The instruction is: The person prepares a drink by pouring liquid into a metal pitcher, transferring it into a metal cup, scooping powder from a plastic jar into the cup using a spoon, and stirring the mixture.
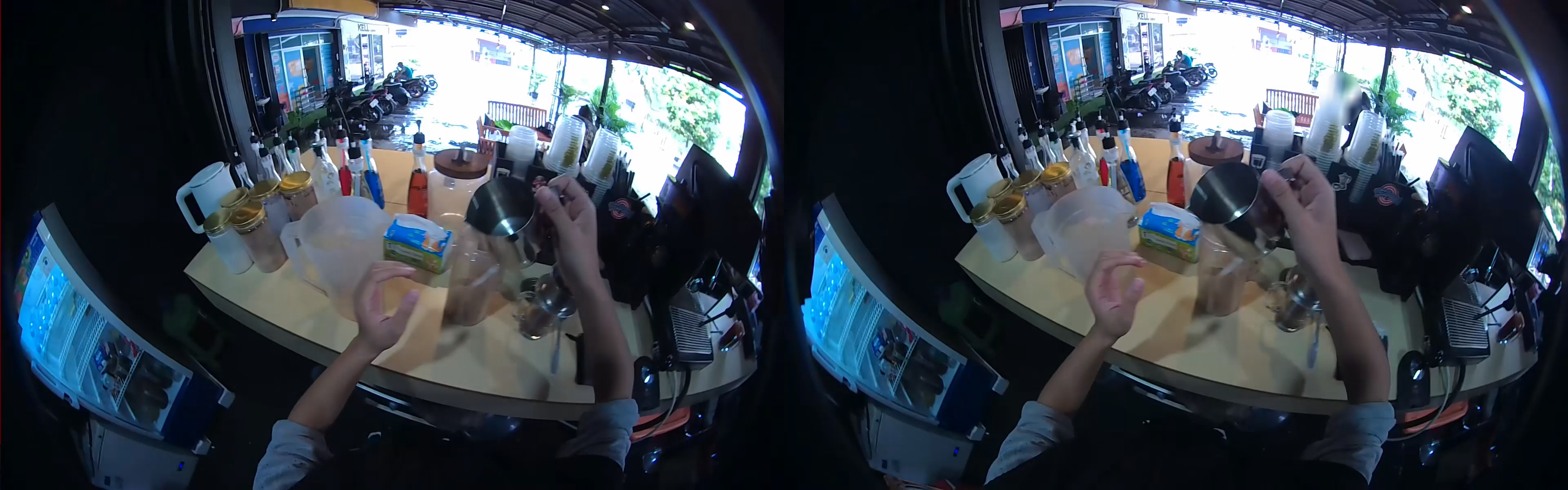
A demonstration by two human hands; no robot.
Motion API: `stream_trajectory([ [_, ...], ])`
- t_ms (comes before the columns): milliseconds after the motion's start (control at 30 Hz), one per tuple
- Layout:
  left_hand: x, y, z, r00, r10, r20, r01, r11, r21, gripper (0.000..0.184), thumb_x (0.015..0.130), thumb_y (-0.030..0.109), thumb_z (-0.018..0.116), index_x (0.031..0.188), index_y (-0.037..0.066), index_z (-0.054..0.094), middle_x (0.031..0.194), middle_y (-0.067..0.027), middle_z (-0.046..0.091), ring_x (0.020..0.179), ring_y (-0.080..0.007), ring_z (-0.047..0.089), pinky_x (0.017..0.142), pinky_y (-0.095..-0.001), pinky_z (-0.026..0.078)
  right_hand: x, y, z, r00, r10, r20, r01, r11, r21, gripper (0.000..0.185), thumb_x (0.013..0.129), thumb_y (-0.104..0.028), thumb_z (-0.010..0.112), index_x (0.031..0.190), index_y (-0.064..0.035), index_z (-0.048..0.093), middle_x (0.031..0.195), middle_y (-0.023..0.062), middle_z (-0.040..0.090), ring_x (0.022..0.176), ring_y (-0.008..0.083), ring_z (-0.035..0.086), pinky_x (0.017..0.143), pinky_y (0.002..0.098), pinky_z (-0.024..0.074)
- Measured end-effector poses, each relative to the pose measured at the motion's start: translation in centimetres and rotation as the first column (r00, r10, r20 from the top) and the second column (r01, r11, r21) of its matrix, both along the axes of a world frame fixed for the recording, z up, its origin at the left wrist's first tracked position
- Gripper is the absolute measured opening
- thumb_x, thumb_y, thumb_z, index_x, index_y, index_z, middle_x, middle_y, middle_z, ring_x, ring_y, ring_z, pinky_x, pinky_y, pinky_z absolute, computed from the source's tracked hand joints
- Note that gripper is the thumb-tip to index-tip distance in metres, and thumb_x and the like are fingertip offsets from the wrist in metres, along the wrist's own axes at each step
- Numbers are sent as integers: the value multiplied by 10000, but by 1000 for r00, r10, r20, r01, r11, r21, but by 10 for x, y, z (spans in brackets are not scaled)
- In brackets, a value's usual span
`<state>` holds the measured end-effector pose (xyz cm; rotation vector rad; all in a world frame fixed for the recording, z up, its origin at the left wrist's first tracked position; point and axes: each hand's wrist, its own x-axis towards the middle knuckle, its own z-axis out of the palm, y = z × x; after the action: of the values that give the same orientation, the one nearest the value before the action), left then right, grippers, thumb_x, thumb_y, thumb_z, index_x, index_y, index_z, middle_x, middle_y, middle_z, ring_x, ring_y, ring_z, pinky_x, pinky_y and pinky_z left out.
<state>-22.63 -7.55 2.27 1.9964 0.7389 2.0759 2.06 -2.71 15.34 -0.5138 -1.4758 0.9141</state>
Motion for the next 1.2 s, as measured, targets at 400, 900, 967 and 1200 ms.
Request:
stream_trajectory([
  [400,-130,32,-42,913,-66,402,265,846,-463,568,971,293,465,1405,-17,270,1419,-155,335,1322,-229,321,1086,-362,259,-109,-7,-162,990,48,-133,-103,889,-447,139,907,-120,576,799,-95,492,689,4,522,574,85,518,488,250,442],
  [900,-159,93,-8,843,-211,495,421,832,-361,618,917,359,521,1386,-11,367,1374,-133,439,1317,-233,363,1098,-407,290,-144,1,-236,933,-146,-329,-35,872,-487,210,910,-109,587,753,-110,448,645,-30,462,573,61,410,559,235,350],
  [967,-165,88,6,879,-260,400,407,845,-347,608,893,295,573,1354,-56,388,1367,-167,452,1298,-236,399,1102,-352,269,-147,9,-243,928,-156,-338,-19,887,-462,217,916,-118,581,747,-111,445,636,-22,466,569,71,460,556,253,374],
  [1200,-195,86,32,970,-230,79,240,855,-460,592,829,265,651,1293,-49,461,1319,-180,487,1280,-250,425,1069,-359,313,-161,26,-254,971,-133,-198,35,901,-432,221,915,-158,607,758,-92,465,733,19,583,679,109,613,605,260,468],
])
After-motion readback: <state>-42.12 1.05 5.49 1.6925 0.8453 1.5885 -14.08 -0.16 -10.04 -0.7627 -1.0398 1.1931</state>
